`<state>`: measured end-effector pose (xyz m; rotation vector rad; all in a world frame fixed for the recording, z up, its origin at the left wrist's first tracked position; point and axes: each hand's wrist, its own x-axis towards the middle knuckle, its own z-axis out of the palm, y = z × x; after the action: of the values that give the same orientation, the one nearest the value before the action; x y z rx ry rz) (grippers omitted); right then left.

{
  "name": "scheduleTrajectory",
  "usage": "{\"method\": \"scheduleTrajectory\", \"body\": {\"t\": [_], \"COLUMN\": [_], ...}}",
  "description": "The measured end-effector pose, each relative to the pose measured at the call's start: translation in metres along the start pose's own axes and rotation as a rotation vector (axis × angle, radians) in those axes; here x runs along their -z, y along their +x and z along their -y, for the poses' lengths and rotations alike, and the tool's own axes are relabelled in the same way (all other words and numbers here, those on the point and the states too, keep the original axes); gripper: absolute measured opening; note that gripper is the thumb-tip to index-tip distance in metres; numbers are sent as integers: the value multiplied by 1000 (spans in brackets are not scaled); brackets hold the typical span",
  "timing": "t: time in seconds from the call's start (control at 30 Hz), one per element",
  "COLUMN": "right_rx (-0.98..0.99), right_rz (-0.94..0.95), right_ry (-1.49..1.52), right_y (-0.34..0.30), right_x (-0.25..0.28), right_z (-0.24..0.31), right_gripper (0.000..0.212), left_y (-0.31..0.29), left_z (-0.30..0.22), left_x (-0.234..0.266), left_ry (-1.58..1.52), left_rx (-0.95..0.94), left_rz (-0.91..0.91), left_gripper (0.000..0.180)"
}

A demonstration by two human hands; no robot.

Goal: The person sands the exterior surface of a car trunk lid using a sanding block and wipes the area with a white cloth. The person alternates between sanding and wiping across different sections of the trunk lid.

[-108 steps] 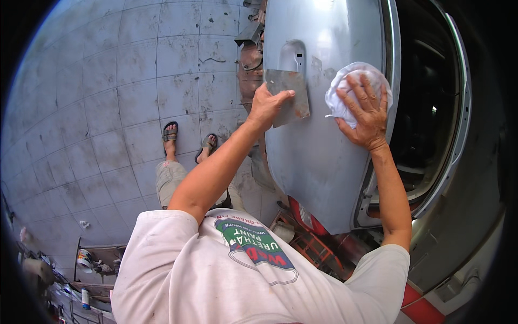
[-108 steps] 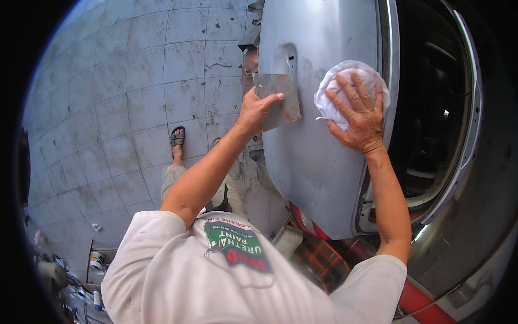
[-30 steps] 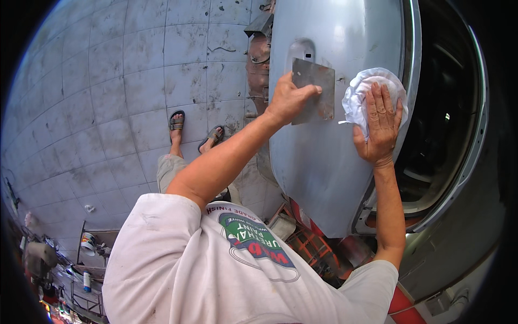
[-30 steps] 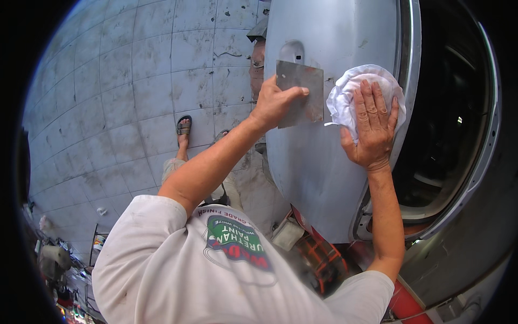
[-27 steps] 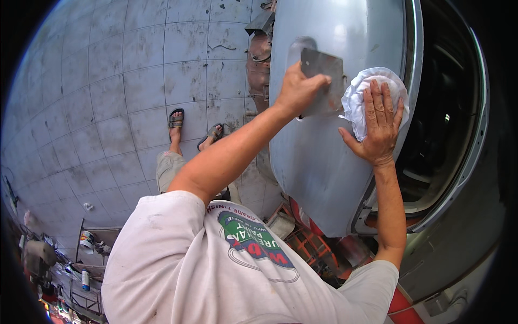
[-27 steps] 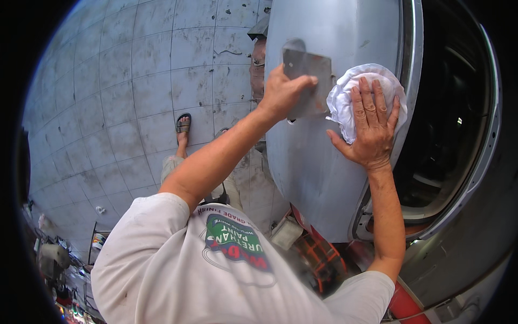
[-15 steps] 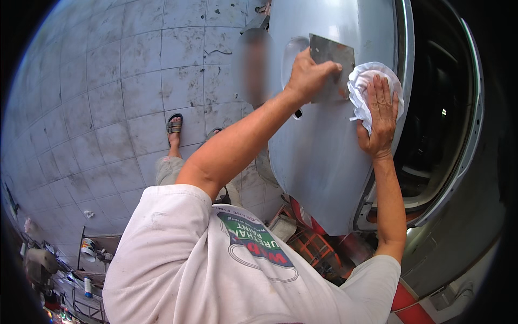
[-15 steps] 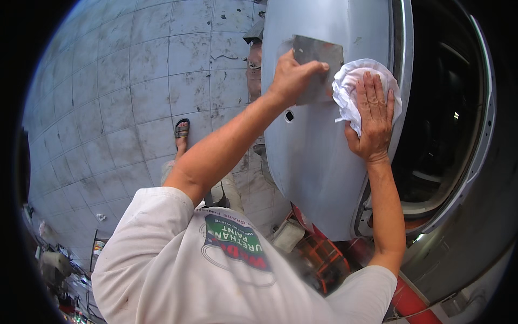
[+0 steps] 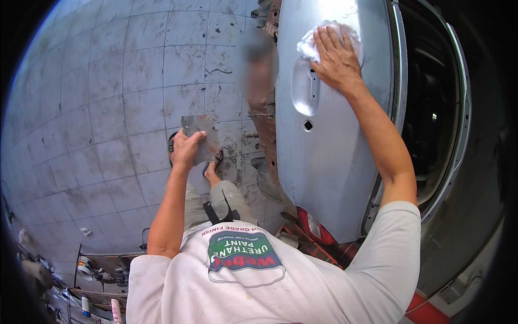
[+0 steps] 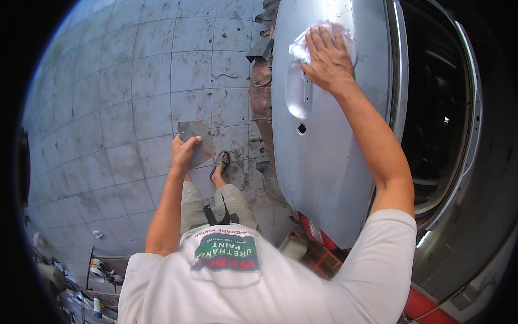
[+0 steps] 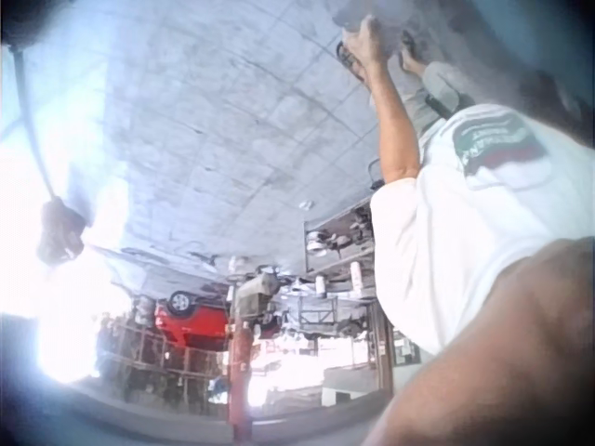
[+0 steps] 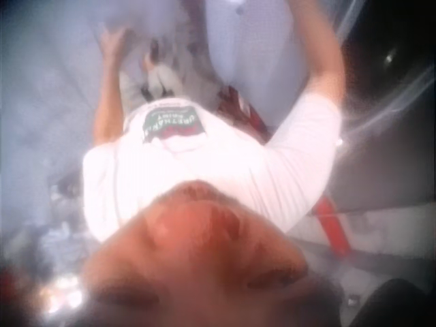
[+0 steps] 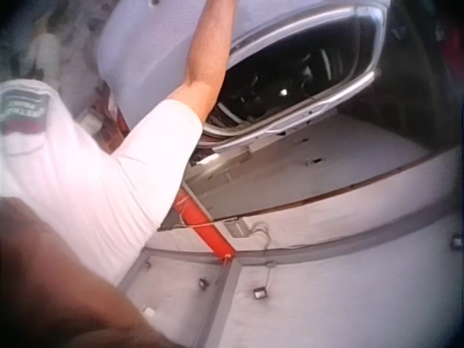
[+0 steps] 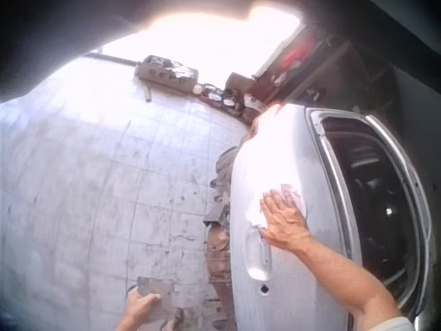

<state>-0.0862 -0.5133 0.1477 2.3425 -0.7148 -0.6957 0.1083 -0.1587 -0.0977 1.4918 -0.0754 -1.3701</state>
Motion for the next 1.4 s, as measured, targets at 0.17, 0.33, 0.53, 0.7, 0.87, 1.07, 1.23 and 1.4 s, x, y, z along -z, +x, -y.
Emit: {"method": "scheduleTrajectory", "body": {"t": [0.17,0.33,0.53,0.7,0.87,1.07,1.23,1.4], "right_rx": [117,284,-43,-21,23,176,116,266], "right_rz": [168,375,85,24,135,195,27,204], "right_ry": [86,461,34,241,343,271,89,251], "right_y": [-93,-199,-53,-82,-127,-173,-45,-147], "right_x": [16,35,9,14,28,26,3,29], "right_z": [58,78,20,52,52,38,6,34], "right_gripper": [80,85,74,77,76,72,71,74], "left_y": [-4,-9,5,15,-22,14,12,-18], "left_z": [-8,3,-2,-27,-108,-176,-95,-33], "left_x": [30,27,-40,-156,-219,-106,-65,-57], "left_ry": [-36,-76,-228,-178,-474,-757,-573,-343], "left_rx": [5,60,53,34,-73,-196,-140,61], "left_rz": [-27,48,192,232,275,131,187,262], "left_gripper": [27,25,36,47,44,33,32,36]}}
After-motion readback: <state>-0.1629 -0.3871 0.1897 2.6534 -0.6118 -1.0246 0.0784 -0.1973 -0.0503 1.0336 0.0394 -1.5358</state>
